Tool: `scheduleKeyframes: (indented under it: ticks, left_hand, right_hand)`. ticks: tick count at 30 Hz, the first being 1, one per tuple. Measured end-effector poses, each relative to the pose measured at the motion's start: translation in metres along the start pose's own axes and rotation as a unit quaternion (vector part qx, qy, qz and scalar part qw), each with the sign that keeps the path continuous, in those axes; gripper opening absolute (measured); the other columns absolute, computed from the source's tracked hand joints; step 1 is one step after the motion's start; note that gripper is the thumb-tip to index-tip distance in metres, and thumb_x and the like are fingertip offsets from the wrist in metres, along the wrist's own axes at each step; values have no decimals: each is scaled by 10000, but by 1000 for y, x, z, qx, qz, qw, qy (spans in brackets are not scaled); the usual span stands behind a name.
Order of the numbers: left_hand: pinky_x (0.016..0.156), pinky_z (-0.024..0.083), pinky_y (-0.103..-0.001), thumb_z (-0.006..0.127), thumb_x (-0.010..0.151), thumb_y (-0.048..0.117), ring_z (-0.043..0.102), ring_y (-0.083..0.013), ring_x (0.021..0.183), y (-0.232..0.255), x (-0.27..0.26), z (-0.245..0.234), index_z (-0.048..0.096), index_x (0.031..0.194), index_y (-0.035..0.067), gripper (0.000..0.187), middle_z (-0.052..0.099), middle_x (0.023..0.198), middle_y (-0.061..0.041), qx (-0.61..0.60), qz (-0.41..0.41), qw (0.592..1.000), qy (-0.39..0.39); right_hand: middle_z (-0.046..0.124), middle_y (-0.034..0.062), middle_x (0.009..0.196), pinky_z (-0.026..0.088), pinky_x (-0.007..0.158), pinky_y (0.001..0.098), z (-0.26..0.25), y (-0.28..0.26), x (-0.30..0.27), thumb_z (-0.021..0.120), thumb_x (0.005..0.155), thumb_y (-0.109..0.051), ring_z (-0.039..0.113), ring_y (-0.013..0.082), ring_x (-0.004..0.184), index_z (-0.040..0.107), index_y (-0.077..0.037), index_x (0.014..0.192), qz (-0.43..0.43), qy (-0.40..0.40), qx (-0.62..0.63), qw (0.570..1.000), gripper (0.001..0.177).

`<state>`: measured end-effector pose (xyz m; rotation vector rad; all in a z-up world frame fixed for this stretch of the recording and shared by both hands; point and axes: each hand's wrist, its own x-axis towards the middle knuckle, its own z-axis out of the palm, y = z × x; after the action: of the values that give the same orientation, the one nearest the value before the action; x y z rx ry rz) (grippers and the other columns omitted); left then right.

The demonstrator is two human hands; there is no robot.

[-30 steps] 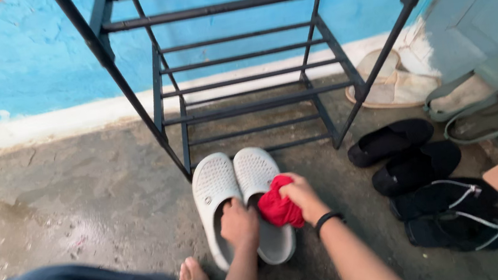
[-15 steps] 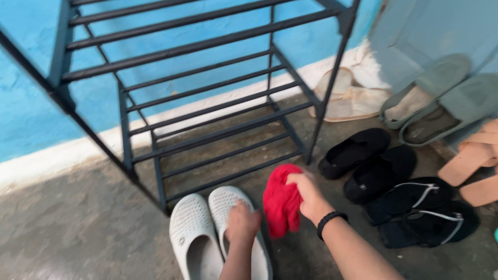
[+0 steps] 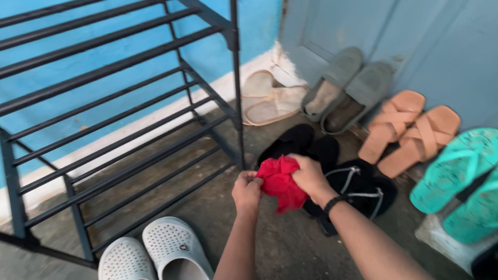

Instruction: The person sits on the floor and wipes a pair of white clogs with a red cloth. They then wipe a metal shoe rack and proceed to wipe a pair of beige slip-on shoes.

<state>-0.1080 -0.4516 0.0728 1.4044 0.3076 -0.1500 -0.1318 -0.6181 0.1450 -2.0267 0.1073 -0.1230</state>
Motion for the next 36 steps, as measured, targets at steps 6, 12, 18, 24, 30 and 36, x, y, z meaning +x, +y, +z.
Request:
scheduleKeyframes:
  ticks: [6,12,18,24,30,36]
  left_hand:
    - [854,547,-501,618,936,326,615,-204,1020,43,-37,38,518,1302,297,381,613,1130,51,-125,-183,966,-134]
    - [805,515,-390,630,952,383,615,-137,943,31,-49,68,661,1198,256,278,686,1023,45,-40,-110,975,-186]
    - [766,541,-361,639,1032,344,657,-170,893,10,-70,115,651,1086,103,247,691,989,-35,-164,-151,943,-247]
    - [821,597,-362,664,915,106,710,-186,929,-22,-102,187,679,1101,80,188,737,1001,-55,-158,-107,928,-319]
    - [838,555,-391,759,893,263,711,-266,897,-29,-152,237,763,1037,60,248,763,989,-149,188,54,966,-170]
    - [900,506,-497,673,913,512,651,-433,1026,-44,-159,279,750,1059,65,477,713,1047,-228,330,246,890,-198]
  right_hand:
    - [767,154,1076,556,887,366,-50,-24,-12,770,867,-239,725,283,1039,724,-96,1160,-8,67,-134,989,330]
    - [754,88,1054,560,897,353,-71,21,-25,702,766,27,713,225,998,724,-36,1083,36,99,303,947,324]
    - [711,119,1197,541,959,358,-105,82,-58,712,967,-169,674,196,1077,683,12,1165,80,260,356,894,270]
    - [675,50,1267,556,949,363,-153,20,-143,662,929,-278,671,162,1130,594,-181,1356,168,108,420,885,442]
    - [725,77,1170,585,904,349,-212,70,-171,704,921,-115,695,185,1053,676,-58,1255,115,168,297,933,340]
    - [751,100,959,551,792,340,-247,114,-187,679,1004,-288,689,193,870,726,-12,1094,149,340,115,921,294]
